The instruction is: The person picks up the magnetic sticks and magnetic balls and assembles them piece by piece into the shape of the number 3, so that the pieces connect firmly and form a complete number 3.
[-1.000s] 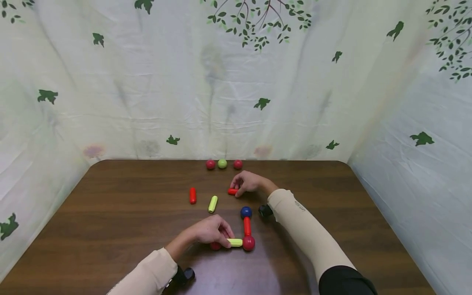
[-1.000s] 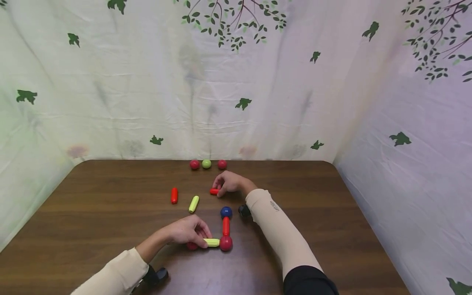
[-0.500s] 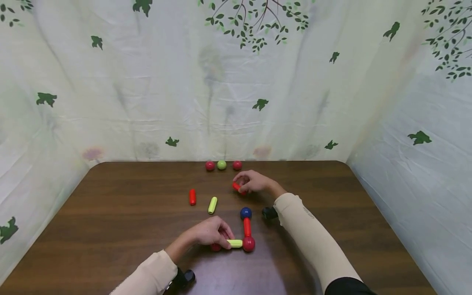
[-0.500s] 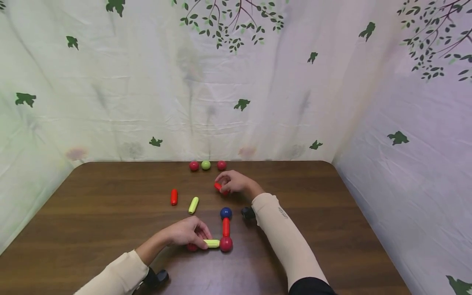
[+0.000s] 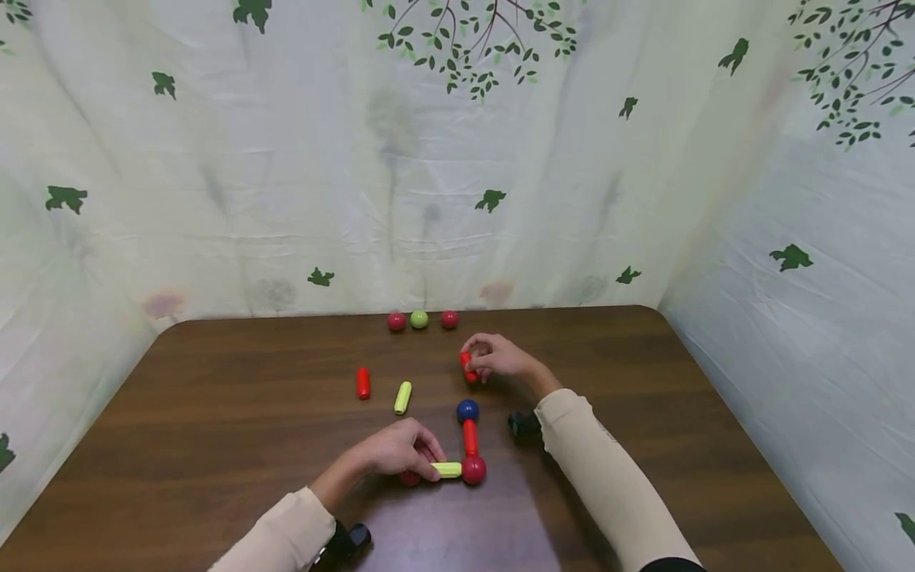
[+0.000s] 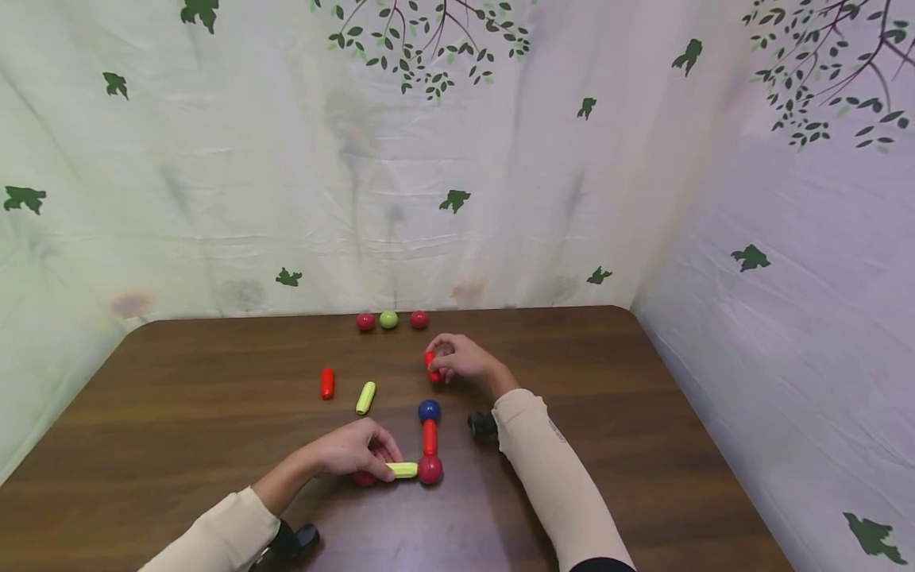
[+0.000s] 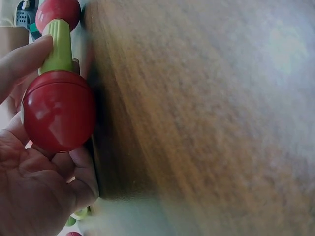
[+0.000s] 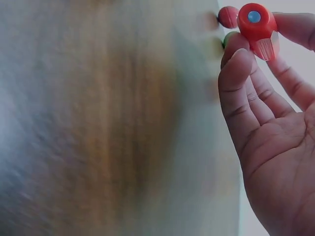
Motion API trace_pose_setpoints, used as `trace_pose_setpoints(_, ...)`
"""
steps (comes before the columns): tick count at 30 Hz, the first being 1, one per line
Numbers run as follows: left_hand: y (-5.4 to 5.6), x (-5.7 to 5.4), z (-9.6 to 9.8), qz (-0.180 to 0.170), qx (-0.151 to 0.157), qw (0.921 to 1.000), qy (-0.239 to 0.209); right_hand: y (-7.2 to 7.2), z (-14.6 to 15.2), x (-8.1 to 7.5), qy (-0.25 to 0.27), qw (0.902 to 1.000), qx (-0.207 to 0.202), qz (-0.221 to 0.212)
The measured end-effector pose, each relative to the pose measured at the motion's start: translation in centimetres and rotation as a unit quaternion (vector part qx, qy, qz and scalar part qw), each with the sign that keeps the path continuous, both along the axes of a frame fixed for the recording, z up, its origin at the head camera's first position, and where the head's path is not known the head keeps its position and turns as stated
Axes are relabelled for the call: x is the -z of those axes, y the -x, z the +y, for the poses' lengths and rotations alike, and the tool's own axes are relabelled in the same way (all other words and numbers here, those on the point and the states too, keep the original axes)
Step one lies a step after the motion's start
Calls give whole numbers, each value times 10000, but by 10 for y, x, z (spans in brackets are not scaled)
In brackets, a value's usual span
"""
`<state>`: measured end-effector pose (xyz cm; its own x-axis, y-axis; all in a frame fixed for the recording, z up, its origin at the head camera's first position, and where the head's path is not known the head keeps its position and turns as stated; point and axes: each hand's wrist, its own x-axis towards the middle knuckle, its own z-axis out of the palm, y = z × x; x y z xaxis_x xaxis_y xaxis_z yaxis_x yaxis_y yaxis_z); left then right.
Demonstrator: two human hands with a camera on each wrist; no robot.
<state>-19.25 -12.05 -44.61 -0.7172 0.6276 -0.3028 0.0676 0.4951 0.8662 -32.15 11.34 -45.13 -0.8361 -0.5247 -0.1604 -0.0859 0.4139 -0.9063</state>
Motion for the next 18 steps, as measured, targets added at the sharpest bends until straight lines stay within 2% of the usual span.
trace_pose_setpoints(5, -1, 1, -1, 38, 4, 10000, -10, -5, -1, 9, 373, 9987, 235, -270)
trace_pose_setpoints(11, -2, 2, -2, -29, 8, 9999, -110, -7, -5, 15, 663, 9965, 376, -348)
trace_pose_setpoints(18, 1, 3, 1, 133, 156, 9997, -133, -11, 0, 15, 936, 9938, 317, -517)
